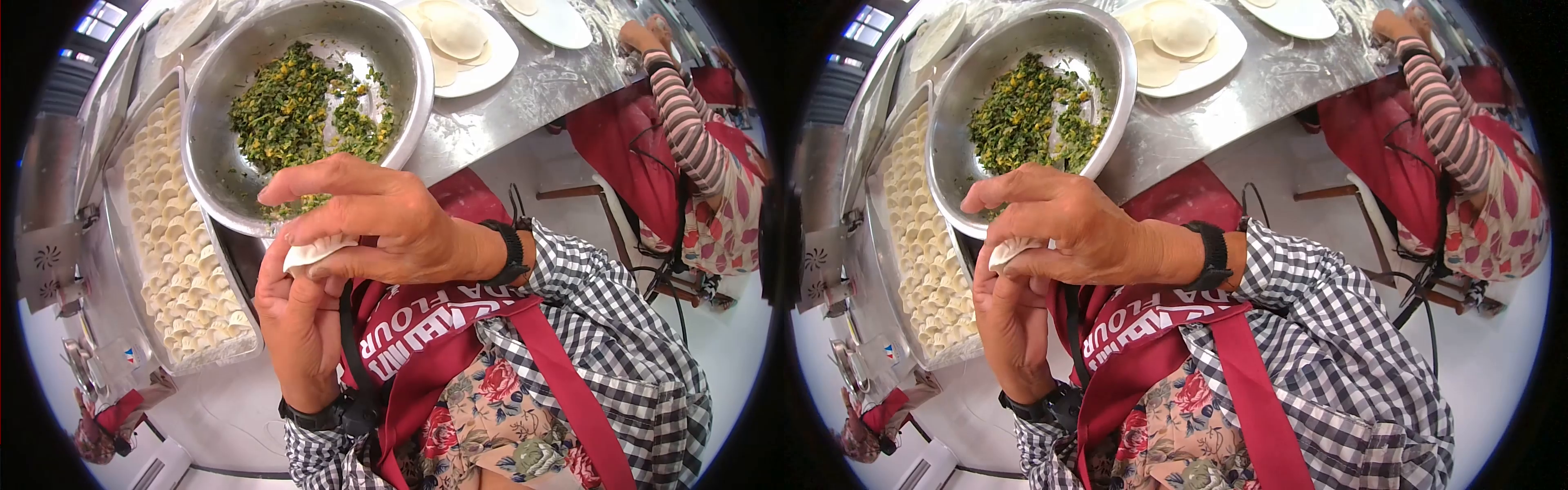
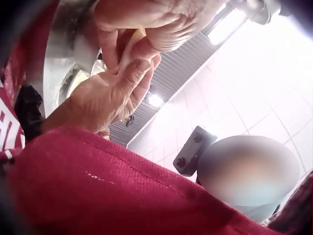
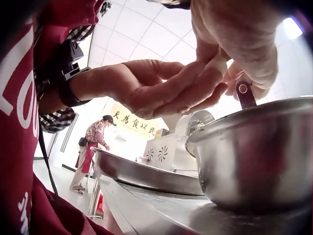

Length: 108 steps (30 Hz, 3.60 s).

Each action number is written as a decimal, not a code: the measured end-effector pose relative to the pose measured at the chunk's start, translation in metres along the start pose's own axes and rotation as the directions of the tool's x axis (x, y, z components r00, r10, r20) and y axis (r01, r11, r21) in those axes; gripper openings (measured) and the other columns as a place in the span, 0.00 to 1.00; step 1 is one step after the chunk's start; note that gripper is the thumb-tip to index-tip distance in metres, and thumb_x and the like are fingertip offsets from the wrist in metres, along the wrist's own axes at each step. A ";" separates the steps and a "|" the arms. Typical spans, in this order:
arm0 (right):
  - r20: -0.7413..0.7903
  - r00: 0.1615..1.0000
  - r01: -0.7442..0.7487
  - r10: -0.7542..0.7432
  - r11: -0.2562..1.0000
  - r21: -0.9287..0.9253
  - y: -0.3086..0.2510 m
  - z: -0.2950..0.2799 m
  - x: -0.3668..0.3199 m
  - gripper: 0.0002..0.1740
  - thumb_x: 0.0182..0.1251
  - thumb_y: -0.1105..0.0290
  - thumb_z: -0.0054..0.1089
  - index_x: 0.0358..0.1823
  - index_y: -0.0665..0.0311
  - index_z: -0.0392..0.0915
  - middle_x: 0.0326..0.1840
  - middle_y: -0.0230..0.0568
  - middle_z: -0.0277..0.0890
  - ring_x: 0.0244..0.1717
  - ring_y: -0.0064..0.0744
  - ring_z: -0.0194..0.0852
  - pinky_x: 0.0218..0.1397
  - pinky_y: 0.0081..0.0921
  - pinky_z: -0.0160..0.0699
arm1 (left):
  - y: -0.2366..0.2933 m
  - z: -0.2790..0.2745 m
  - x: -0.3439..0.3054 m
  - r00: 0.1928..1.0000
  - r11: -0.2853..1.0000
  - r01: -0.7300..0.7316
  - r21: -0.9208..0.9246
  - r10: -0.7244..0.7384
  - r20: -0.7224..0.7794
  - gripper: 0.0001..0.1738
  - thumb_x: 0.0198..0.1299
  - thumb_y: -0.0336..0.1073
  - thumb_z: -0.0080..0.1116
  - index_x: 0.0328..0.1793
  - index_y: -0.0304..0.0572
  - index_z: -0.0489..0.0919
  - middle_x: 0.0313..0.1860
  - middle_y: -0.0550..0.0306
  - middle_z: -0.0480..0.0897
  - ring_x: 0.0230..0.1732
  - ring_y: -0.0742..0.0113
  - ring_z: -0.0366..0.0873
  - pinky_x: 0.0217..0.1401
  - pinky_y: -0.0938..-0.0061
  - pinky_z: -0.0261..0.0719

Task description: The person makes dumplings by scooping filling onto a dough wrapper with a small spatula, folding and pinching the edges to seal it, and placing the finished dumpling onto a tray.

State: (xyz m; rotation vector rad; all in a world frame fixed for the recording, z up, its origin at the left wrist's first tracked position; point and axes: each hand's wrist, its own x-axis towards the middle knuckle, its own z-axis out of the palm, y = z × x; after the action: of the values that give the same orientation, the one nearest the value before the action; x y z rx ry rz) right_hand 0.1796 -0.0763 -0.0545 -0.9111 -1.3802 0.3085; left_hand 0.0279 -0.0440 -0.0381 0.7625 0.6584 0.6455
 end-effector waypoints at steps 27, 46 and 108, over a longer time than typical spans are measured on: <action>0.015 1.000 0.009 -0.008 1.000 -0.017 0.008 0.005 -0.007 0.11 0.41 0.80 0.67 0.29 0.66 0.76 0.48 0.45 0.75 0.46 0.38 0.74 0.47 0.29 0.73 | -0.002 0.003 0.000 0.992 0.946 -0.118 0.303 0.128 -0.012 0.26 0.60 0.27 0.52 0.64 0.26 0.62 0.58 0.45 0.71 0.56 0.61 0.72 0.57 0.71 0.74; 0.096 0.990 -0.098 0.099 0.995 -0.014 0.004 -0.001 0.000 0.11 0.40 0.78 0.68 0.28 0.65 0.77 0.48 0.45 0.74 0.45 0.39 0.73 0.45 0.30 0.71 | -0.001 0.003 0.001 0.983 0.775 -0.181 0.606 0.165 0.082 0.27 0.62 0.27 0.49 0.66 0.27 0.59 0.58 0.47 0.70 0.56 0.65 0.72 0.55 0.76 0.74; 0.150 0.987 -0.060 0.048 0.995 0.076 0.002 -0.004 -0.006 0.12 0.46 0.77 0.65 0.36 0.66 0.79 0.52 0.47 0.73 0.49 0.40 0.73 0.51 0.30 0.70 | -0.006 -0.001 -0.004 0.981 0.981 0.146 -0.124 -0.127 0.149 0.25 0.66 0.41 0.41 0.65 0.34 0.60 0.61 0.48 0.68 0.59 0.57 0.71 0.58 0.62 0.74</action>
State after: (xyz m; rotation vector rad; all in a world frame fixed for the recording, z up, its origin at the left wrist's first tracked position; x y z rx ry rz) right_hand 0.1827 -0.0807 -0.0601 -0.8743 -1.4700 0.4778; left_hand 0.0259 -0.0497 -0.0418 0.6249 0.5276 0.4996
